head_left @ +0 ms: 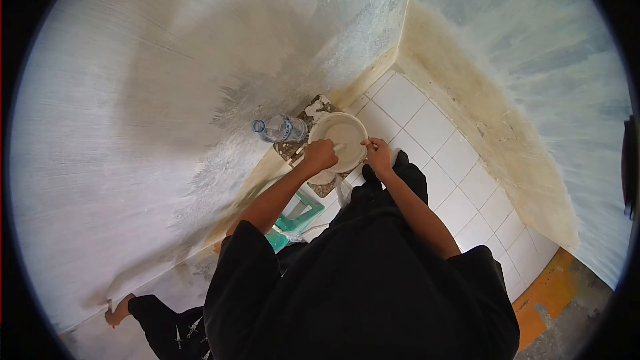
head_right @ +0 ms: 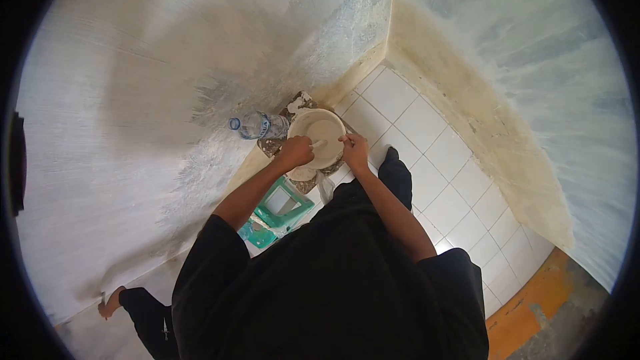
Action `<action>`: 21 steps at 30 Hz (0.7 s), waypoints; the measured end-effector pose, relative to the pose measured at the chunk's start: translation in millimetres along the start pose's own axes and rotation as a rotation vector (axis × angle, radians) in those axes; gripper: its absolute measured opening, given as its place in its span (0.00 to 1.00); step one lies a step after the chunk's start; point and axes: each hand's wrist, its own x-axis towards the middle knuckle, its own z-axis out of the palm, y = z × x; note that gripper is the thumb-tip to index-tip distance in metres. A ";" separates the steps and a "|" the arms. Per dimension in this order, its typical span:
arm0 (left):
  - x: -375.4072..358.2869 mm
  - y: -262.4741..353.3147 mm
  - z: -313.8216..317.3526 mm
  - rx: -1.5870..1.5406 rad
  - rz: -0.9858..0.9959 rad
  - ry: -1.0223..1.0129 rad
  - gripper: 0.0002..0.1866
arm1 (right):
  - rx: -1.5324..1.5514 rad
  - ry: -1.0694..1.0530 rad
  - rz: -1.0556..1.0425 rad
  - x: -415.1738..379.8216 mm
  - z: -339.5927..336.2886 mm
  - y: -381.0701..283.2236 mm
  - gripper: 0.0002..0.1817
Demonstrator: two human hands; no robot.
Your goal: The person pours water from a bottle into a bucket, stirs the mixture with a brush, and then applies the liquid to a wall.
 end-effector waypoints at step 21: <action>1.8 10.6 -10.2 0.159 0.011 0.336 0.10 | -0.070 -0.016 -0.063 10.9 4.9 31.1 0.12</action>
